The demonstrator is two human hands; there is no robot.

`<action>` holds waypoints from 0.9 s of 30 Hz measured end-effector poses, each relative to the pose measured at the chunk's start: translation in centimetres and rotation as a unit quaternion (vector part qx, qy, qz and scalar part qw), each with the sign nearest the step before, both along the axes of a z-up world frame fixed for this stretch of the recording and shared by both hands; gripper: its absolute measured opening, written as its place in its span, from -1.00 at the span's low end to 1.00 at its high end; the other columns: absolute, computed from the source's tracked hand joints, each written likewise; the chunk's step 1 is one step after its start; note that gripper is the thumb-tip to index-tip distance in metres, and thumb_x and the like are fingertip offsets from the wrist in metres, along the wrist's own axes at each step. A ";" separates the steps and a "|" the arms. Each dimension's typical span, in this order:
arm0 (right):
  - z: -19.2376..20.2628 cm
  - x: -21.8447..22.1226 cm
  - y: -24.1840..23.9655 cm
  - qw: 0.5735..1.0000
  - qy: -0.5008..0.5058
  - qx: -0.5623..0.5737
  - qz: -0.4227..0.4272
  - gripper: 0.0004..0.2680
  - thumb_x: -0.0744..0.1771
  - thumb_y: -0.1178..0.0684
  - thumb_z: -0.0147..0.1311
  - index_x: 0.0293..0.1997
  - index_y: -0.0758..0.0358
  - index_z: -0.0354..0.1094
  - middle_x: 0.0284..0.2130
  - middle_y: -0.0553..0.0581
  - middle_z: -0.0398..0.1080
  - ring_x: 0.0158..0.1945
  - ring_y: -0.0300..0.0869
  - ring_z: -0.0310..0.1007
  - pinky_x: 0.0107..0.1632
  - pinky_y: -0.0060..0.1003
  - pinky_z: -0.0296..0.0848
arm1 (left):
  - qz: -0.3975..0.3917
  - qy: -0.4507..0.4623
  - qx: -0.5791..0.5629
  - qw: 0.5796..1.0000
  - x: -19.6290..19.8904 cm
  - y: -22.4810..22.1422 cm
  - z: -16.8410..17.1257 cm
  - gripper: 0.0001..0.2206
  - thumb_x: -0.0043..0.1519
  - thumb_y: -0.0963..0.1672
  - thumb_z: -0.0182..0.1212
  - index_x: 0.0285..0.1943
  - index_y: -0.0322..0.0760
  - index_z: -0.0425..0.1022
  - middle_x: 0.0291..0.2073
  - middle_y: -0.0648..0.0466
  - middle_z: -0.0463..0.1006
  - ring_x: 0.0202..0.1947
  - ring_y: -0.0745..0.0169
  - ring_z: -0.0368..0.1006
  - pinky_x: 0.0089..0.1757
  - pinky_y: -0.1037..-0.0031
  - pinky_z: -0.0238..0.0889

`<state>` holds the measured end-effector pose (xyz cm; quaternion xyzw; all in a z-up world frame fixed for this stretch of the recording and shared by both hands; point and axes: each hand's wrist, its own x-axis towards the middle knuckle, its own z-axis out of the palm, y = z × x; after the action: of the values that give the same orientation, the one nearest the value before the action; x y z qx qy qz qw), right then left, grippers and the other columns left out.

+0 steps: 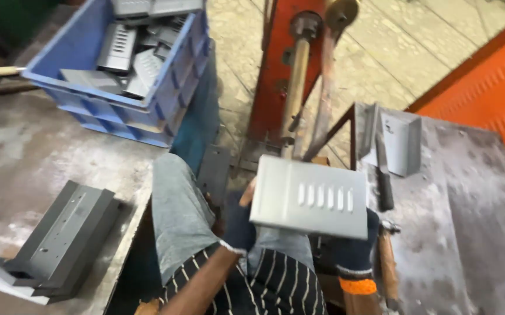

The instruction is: The person assembles metal enclosure boxes by spot welding individual components and uses a hammer for minor adjustments.

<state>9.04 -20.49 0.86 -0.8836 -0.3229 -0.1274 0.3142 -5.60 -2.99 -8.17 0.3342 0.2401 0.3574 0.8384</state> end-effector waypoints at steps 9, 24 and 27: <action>-14.0 6.7 -9.9 0.924 -0.068 -0.192 -0.324 -0.70 0.22 -0.14 0.21 -0.09 0.20 0.45 -0.16 0.22 0.44 -0.08 0.11 0.48 -0.10 0.01 0.43 | -0.011 0.156 0.124 0.980 3.9 -1.8 0.3 -0.58 0.30 -0.06 0.26 -0.61 -0.42 0.40 -0.69 0.27 0.31 -0.61 0.51 0.13 -0.52 0.40 -0.02; -3.8 -10.4 -7.8 0.976 0.003 0.219 -0.007 -0.83 0.32 0.06 0.18 -0.09 0.30 0.43 -0.27 0.13 0.55 -0.21 -0.16 0.57 -0.16 -0.29 0.49 | 0.084 0.114 0.107 0.984 5.0 -4.0 0.6 -0.67 0.30 -0.12 0.20 -0.49 -0.52 0.50 -0.59 0.17 0.48 -0.57 0.46 0.27 -0.47 0.38 0.14; -1.3 -12.9 -6.0 0.968 -0.045 0.210 0.126 -0.80 0.23 0.05 0.21 -0.15 0.27 0.43 -0.24 0.19 0.51 -0.17 0.01 0.54 -0.13 -0.12 0.49 | 0.101 0.109 0.068 0.986 4.9 -4.4 0.8 -0.68 0.28 -0.13 0.23 -0.48 -0.53 0.51 -0.60 0.14 0.49 -0.60 0.42 0.30 -0.49 0.37 0.15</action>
<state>-3.86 -26.47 -0.42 -0.7433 -0.4116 -0.1913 0.4915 -0.66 -7.38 -7.33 0.4016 0.3378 0.4174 0.7419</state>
